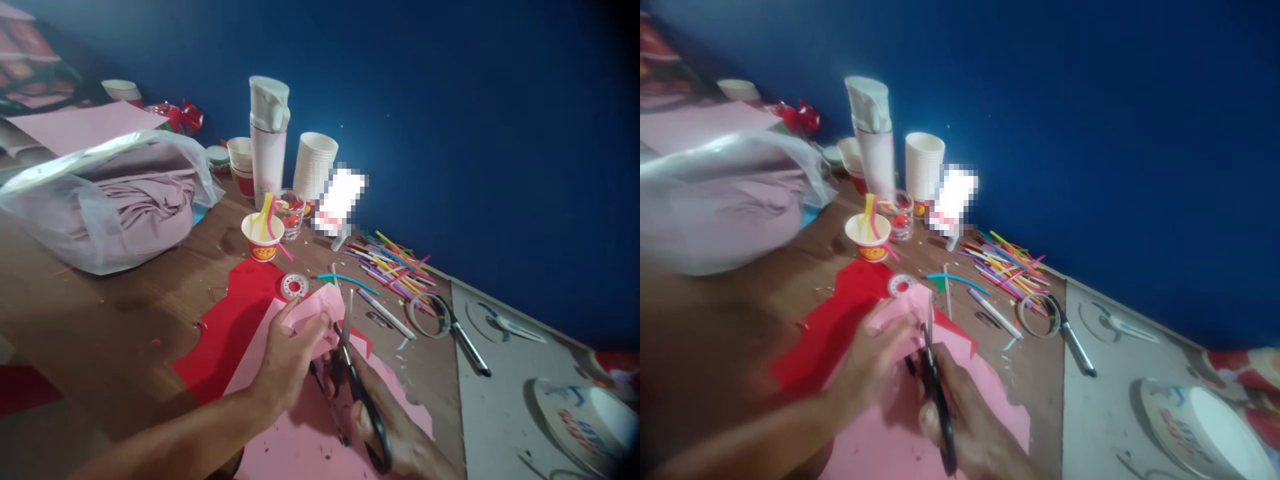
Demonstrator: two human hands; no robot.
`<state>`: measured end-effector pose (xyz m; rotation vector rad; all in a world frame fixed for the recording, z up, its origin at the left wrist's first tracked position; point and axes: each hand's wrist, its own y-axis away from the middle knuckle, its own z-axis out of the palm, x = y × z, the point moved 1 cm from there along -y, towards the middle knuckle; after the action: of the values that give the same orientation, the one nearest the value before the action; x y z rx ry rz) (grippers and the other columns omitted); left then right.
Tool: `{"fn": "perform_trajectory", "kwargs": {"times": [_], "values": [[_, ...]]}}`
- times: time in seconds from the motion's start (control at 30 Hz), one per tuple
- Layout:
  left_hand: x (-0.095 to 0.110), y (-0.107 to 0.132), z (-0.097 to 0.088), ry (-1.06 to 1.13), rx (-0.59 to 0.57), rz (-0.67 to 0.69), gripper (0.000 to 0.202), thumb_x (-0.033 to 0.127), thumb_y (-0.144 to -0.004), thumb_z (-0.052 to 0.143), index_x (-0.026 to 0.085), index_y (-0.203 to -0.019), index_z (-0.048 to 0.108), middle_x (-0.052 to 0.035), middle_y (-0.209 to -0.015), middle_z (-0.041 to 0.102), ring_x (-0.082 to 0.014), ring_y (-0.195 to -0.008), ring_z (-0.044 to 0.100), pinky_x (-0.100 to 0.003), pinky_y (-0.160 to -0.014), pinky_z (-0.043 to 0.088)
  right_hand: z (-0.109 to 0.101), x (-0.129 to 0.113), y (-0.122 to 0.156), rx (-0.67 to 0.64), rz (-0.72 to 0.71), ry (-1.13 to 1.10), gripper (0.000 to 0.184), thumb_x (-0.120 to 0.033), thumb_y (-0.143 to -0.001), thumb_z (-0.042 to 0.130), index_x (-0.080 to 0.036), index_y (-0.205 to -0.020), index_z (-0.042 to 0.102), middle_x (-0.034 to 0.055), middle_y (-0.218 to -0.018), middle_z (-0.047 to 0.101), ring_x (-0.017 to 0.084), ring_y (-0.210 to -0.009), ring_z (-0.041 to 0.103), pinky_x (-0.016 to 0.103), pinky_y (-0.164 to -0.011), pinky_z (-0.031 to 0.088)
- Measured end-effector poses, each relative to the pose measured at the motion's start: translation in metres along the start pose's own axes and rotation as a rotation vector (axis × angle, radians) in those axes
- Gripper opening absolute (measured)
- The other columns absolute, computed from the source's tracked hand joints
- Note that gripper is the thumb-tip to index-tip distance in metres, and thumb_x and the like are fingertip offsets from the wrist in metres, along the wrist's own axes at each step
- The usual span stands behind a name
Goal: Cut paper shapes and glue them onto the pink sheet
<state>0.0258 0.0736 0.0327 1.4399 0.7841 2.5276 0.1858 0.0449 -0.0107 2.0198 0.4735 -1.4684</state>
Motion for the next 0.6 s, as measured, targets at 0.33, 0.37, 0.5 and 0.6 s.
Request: {"fn": "perform_trajectory", "kwargs": {"times": [0.33, 0.37, 0.5, 0.6], "values": [[-0.01, 0.0, -0.005, -0.025, -0.027, -0.048, 0.023, 0.024, -0.062, 0.067, 0.012, -0.079, 0.057, -0.0016, -0.058, 0.059, -0.0124, -0.053, 0.055, -0.021, -0.049, 0.044, 0.006, 0.003, 0.002, 0.043, 0.027, 0.032, 0.067, -0.064, -0.077, 0.042, -0.026, -0.132, 0.034, 0.0072, -0.087, 0.059, 0.022, -0.071, 0.056, 0.029, -0.057, 0.047], [-0.01, 0.001, -0.005, -0.039, -0.041, -0.052, 0.02, 0.025, -0.064, 0.065, 0.012, -0.078, 0.057, -0.0014, -0.057, 0.059, -0.0123, -0.051, 0.055, -0.021, -0.047, 0.043, 0.007, 0.001, 0.001, 0.049, 0.029, 0.028, 0.068, -0.065, -0.077, 0.042, -0.026, -0.132, 0.034, 0.0072, -0.087, 0.059, 0.022, -0.071, 0.056, 0.029, -0.057, 0.047], [-0.014, 0.0, -0.007, -0.053, -0.104, -0.057, 0.012, 0.023, -0.066, 0.063, 0.013, -0.07, 0.056, -0.0006, -0.056, 0.057, -0.0111, -0.049, 0.053, -0.021, -0.048, 0.045, 0.009, -0.003, -0.002, 0.063, 0.034, 0.016, 0.068, -0.065, -0.076, 0.043, -0.025, -0.131, 0.036, 0.0069, -0.084, 0.06, 0.022, -0.071, 0.057, 0.029, -0.056, 0.048], [-0.017, -0.002, -0.007, -0.053, -0.083, -0.01, 0.013, 0.023, -0.066, 0.064, 0.014, -0.071, 0.056, -0.0002, -0.057, 0.058, -0.0107, -0.053, 0.054, -0.021, -0.053, 0.045, 0.01, -0.004, -0.003, 0.063, 0.04, 0.006, 0.068, -0.064, -0.076, 0.043, -0.026, -0.131, 0.035, 0.0075, -0.089, 0.06, 0.022, -0.068, 0.057, 0.029, -0.055, 0.047]]}}
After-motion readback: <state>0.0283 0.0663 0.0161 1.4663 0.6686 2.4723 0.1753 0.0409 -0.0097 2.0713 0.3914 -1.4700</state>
